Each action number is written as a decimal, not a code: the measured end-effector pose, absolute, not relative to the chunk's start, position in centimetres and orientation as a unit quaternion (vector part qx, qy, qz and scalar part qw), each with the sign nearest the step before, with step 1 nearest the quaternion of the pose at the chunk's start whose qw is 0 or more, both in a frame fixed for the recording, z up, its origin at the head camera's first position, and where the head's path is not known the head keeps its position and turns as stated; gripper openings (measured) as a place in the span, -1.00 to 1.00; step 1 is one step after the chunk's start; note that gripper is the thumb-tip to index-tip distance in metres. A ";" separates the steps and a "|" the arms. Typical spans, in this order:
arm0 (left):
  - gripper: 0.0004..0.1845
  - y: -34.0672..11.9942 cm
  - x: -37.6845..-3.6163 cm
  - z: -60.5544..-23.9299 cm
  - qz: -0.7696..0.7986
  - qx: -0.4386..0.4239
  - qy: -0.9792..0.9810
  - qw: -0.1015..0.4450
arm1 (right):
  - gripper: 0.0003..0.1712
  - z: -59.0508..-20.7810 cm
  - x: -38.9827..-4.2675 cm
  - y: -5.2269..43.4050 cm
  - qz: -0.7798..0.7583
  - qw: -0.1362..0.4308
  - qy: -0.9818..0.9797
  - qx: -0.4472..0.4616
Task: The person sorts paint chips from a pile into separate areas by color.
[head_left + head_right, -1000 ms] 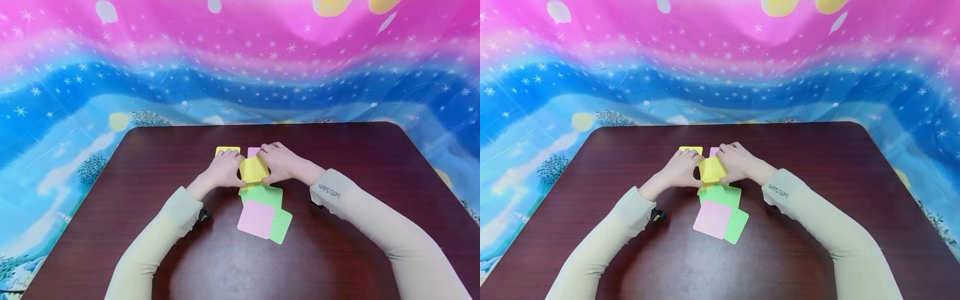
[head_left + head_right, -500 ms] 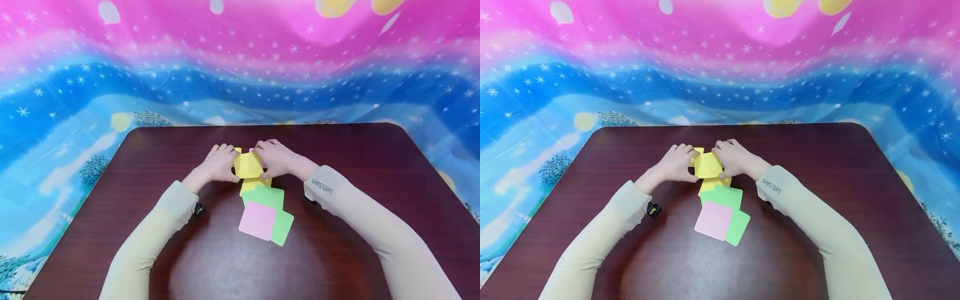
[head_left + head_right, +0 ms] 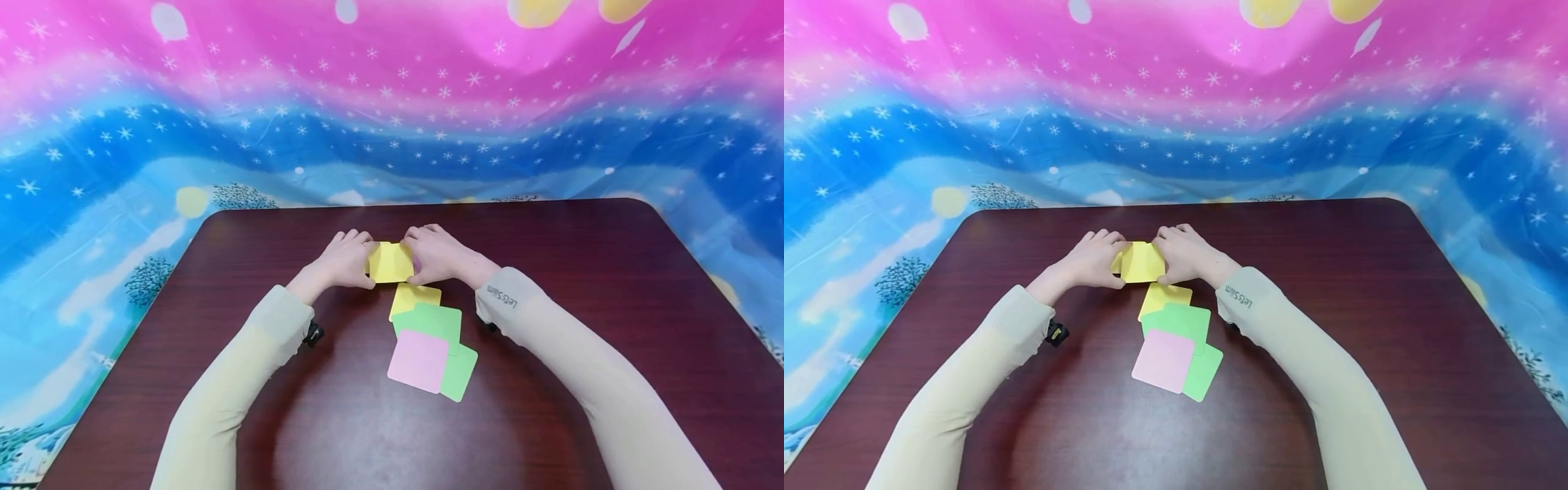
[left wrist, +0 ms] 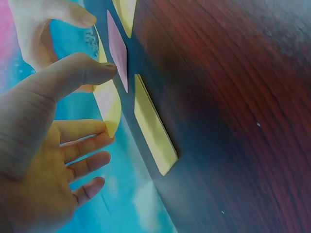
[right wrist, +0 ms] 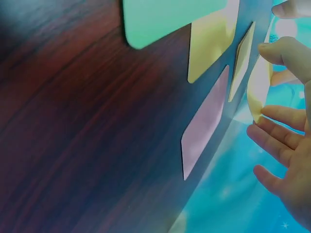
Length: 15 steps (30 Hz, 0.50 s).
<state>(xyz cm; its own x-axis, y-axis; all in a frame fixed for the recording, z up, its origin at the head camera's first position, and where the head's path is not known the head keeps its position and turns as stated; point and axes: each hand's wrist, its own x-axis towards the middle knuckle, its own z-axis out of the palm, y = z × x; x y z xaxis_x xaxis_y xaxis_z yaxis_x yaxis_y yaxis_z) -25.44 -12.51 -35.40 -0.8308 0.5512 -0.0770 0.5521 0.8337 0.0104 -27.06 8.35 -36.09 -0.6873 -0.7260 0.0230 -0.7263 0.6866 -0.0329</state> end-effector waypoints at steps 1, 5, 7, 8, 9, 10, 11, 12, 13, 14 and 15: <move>-0.24 -12.6 -25.6 -35.5 -0.003 0.287 0.957 0.041 | -0.31 -36.2 -27.1 8.2 0.021 0.003 -0.919 0.393; -0.20 -13.2 -26.1 -35.8 0.002 0.279 0.959 0.050 | -0.32 -36.6 -27.5 7.7 0.031 -0.001 -0.921 0.388; -0.19 -13.5 -26.4 -36.0 0.005 0.274 0.960 0.055 | -0.32 -36.8 -27.7 7.4 0.030 -0.002 -0.923 0.384; -0.19 -13.6 -26.6 -36.1 0.006 0.271 0.961 0.058 | -0.33 -36.8 -27.8 7.3 0.030 -0.003 -0.924 0.381; -0.19 -13.7 -26.7 -36.2 0.007 0.269 0.961 0.060 | -0.34 -36.9 -27.9 7.1 0.030 -0.004 -0.925 0.379; -0.18 -13.9 -26.8 -36.3 0.006 0.268 0.961 0.061 | -0.36 -37.1 -27.9 6.9 0.029 -0.005 -0.926 0.376; -0.18 -14.0 -26.9 -36.4 0.007 0.267 0.962 0.062 | -0.36 -37.2 -28.0 6.8 0.027 -0.006 -0.927 0.374; -0.18 -14.1 -27.0 -36.5 0.009 0.266 0.962 0.065 | -0.37 -37.3 -28.2 6.6 0.025 -0.008 -0.928 0.371; -0.18 -14.2 -27.1 -36.5 0.011 0.265 0.962 0.067 | -0.38 -37.4 -28.3 6.5 0.024 -0.010 -0.930 0.368; -0.18 -14.3 -27.3 -36.5 0.013 0.264 0.962 0.068 | -0.38 -37.4 -28.5 6.3 0.023 -0.012 -0.931 0.365; -0.18 -14.4 -27.4 -36.5 0.016 0.263 0.962 0.071 | -0.39 -37.5 -28.6 6.2 0.021 -0.014 -0.932 0.362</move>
